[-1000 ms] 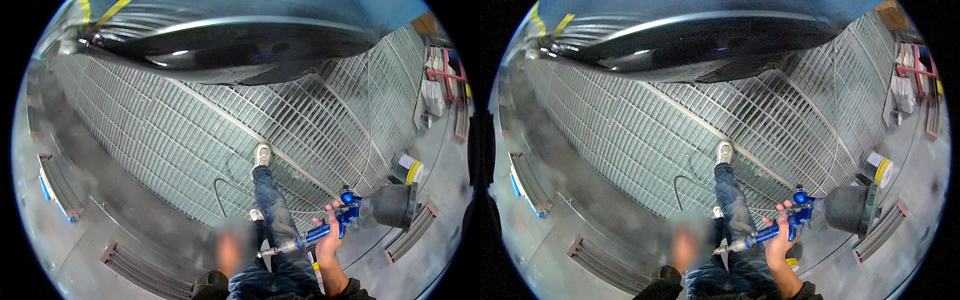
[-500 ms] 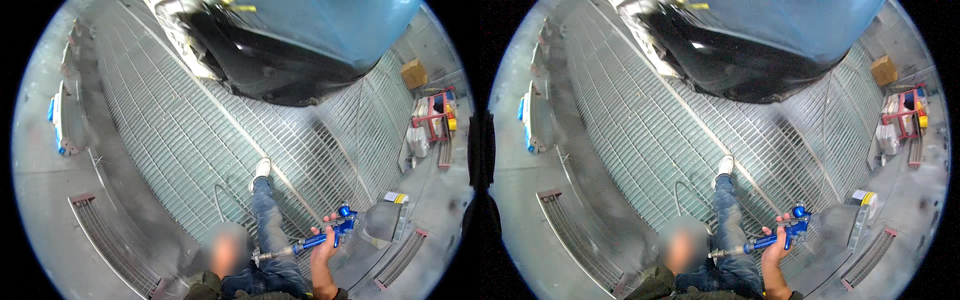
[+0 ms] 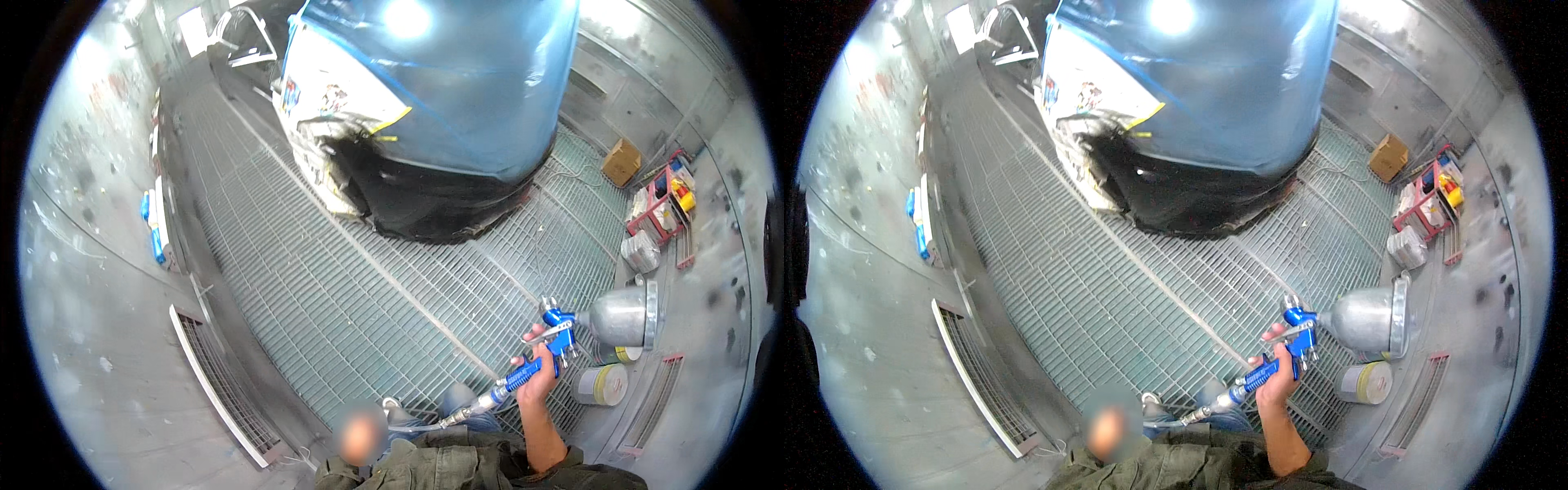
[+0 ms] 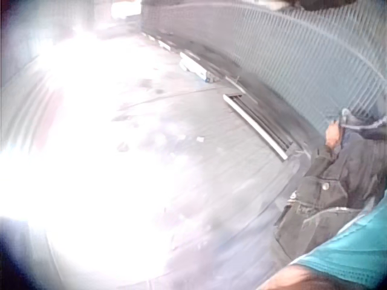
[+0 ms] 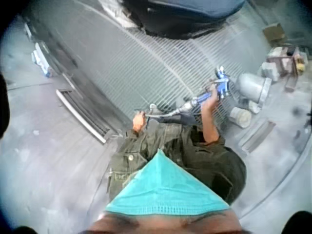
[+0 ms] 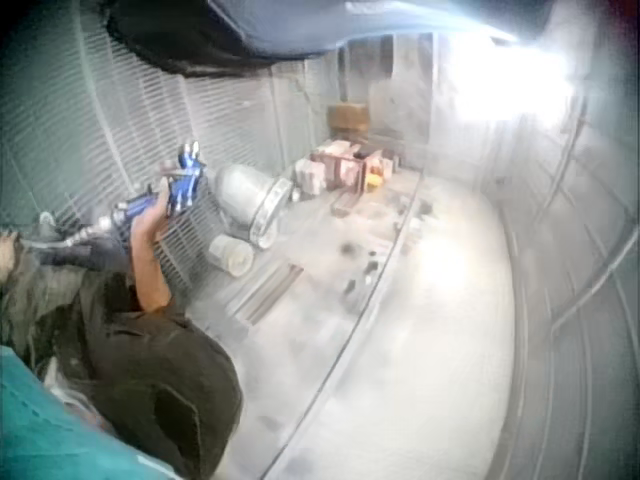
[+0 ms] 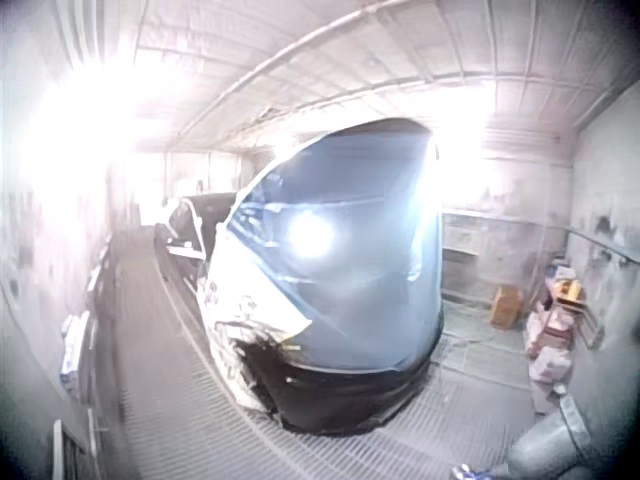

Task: The person uses a spray gun to apply black paint to the front bumper of a car in a paint booth. The person moves the spray gun in steady sweeping motions across the bumper surface, maintaining consistent distance and coverage.

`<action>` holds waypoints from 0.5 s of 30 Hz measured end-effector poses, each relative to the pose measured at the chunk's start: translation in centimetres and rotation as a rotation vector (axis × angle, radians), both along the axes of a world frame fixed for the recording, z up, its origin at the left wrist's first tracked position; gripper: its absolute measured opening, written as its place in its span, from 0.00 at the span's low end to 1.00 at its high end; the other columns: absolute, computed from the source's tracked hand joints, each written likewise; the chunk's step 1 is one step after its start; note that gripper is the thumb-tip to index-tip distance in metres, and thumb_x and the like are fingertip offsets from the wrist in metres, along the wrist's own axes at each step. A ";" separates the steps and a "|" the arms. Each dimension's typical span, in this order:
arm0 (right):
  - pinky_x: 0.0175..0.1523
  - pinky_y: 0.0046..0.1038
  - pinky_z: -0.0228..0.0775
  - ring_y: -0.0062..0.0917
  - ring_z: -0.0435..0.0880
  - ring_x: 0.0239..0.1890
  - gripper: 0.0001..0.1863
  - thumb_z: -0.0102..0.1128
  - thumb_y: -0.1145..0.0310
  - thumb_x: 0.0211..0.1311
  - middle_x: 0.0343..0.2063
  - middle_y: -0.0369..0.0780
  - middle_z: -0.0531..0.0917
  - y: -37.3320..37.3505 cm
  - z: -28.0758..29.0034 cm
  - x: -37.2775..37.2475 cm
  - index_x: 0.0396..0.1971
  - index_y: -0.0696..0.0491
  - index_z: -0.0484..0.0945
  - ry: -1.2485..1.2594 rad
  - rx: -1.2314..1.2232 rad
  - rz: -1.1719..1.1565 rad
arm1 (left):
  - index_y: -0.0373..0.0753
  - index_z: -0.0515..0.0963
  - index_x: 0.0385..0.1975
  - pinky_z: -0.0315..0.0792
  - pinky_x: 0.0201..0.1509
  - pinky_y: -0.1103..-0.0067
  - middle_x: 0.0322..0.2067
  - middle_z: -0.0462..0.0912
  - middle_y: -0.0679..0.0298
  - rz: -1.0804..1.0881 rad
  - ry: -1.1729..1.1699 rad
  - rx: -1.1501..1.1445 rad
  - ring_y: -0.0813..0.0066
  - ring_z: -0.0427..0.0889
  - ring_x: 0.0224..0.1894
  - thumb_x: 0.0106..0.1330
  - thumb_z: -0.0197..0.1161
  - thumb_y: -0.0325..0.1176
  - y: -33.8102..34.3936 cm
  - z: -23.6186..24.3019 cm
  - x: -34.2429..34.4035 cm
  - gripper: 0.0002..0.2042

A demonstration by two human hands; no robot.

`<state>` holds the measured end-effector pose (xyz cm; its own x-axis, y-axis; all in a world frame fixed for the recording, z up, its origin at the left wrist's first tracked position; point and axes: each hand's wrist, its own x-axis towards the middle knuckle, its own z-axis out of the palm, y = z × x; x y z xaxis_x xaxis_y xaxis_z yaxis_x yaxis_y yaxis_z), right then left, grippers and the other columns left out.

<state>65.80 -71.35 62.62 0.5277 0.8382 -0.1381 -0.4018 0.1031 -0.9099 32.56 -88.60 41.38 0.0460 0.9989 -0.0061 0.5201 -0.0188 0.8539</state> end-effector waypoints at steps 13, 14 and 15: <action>0.30 0.31 0.83 0.27 0.79 0.47 0.17 0.52 0.72 0.64 0.48 0.42 0.80 -4.2 2.3 8.3 0.53 0.57 0.72 0.077 0.197 0.052 | 0.44 0.80 0.44 0.78 0.41 0.70 0.40 0.83 0.61 -0.475 0.272 0.009 0.60 0.83 0.41 0.62 0.61 0.28 9.9 18.3 15.6 0.11; 0.31 0.32 0.83 0.26 0.79 0.48 0.18 0.52 0.72 0.64 0.48 0.42 0.80 -4.3 2.0 8.4 0.53 0.57 0.72 0.079 0.201 0.096 | 0.44 0.80 0.45 0.78 0.42 0.71 0.42 0.83 0.62 -0.498 0.195 0.188 0.61 0.83 0.42 0.62 0.60 0.28 11.6 20.1 17.6 0.11; 0.31 0.31 0.82 0.26 0.79 0.47 0.18 0.52 0.72 0.64 0.47 0.42 0.80 -4.5 1.3 8.1 0.53 0.57 0.72 0.109 0.197 0.111 | 0.45 0.80 0.45 0.79 0.43 0.72 0.44 0.83 0.64 -0.520 0.123 0.360 0.62 0.83 0.44 0.63 0.60 0.27 12.9 22.2 19.6 0.11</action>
<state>73.95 -75.84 63.90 0.4215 0.9067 -0.0176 -0.5151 0.2234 -0.8275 52.17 -75.73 63.55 0.5448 0.7871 0.2894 0.4595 -0.5688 0.6821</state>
